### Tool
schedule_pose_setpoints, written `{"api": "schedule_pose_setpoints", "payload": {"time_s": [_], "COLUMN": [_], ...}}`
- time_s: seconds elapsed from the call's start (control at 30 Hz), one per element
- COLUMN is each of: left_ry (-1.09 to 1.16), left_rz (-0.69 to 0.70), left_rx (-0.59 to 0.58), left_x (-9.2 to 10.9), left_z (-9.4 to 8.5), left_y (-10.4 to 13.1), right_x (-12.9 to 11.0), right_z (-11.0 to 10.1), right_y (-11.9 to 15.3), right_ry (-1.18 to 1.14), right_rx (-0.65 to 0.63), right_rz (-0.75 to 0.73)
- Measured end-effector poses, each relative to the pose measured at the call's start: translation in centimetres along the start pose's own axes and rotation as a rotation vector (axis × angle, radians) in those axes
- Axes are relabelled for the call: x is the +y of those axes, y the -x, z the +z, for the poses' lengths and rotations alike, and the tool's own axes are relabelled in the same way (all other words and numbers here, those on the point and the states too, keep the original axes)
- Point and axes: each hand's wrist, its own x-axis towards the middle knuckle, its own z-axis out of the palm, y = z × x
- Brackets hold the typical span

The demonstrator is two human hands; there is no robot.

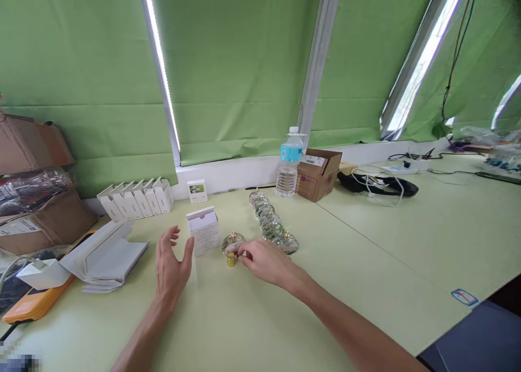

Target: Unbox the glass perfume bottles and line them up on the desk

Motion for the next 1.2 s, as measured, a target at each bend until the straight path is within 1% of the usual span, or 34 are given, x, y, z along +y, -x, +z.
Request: {"api": "schedule_pose_setpoints", "payload": {"time_s": [0.03, 0.07, 0.1, 0.2, 0.3, 0.37, 0.5, 0.6, 0.7, 0.8, 0.9, 1.03, 1.2], "left_ry": [-0.016, -0.021, -0.018, 0.016, -0.01, -0.051, -0.094, -0.06, 0.002, 0.106, 0.204, 0.245, 0.256], "left_rz": [0.045, 0.097, 0.151, 0.28, 0.323, 0.322, 0.296, 0.244, 0.104, -0.051, -0.124, -0.179, -0.164], "left_rx": [0.028, 0.031, 0.006, -0.159, -0.326, -0.41, -0.533, -0.534, -0.541, -0.602, -0.626, -0.65, -0.669], "left_x": [0.4, 0.8, 1.1, 2.4, 3.7, 4.5, 4.7, 4.3, 3.9, 3.8, 4.1, 4.5, 4.4], "left_z": [-0.2, -0.3, -0.4, 0.1, 0.9, 1.4, 2.0, 2.5, 3.2, 3.7, 3.8, 3.4, 3.0], "left_y": [0.1, 0.3, 0.5, 1.7, 2.9, 3.5, 3.9, 3.8, 3.5, 3.1, 2.6, 2.1, 2.0], "right_x": [0.1, 0.2, 0.2, 0.3, 0.4, 0.4, 0.2, 0.2, 0.1, 0.0, -0.1, -0.1, -0.1], "right_z": [0.4, 0.7, 1.0, 1.4, 1.3, 1.2, 1.4, 1.6, 1.8, 2.2, 2.3, 1.4, -0.8], "right_y": [0.1, 0.1, 0.1, 0.0, 0.0, 0.2, 0.4, 0.5, 0.6, 0.6, 0.7, 0.7, 0.4], "right_ry": [0.04, 0.086, 0.129, 0.199, 0.182, 0.151, 0.171, 0.222, 0.25, 0.249, 0.236, 0.153, -0.105], "right_rx": [-0.01, -0.011, -0.01, -0.021, -0.04, -0.032, 0.004, -0.002, -0.043, -0.066, -0.057, 0.034, 0.253], "right_rz": [-0.024, -0.041, -0.053, -0.095, -0.117, -0.135, -0.183, -0.195, -0.183, -0.211, -0.247, -0.296, -0.262]}}
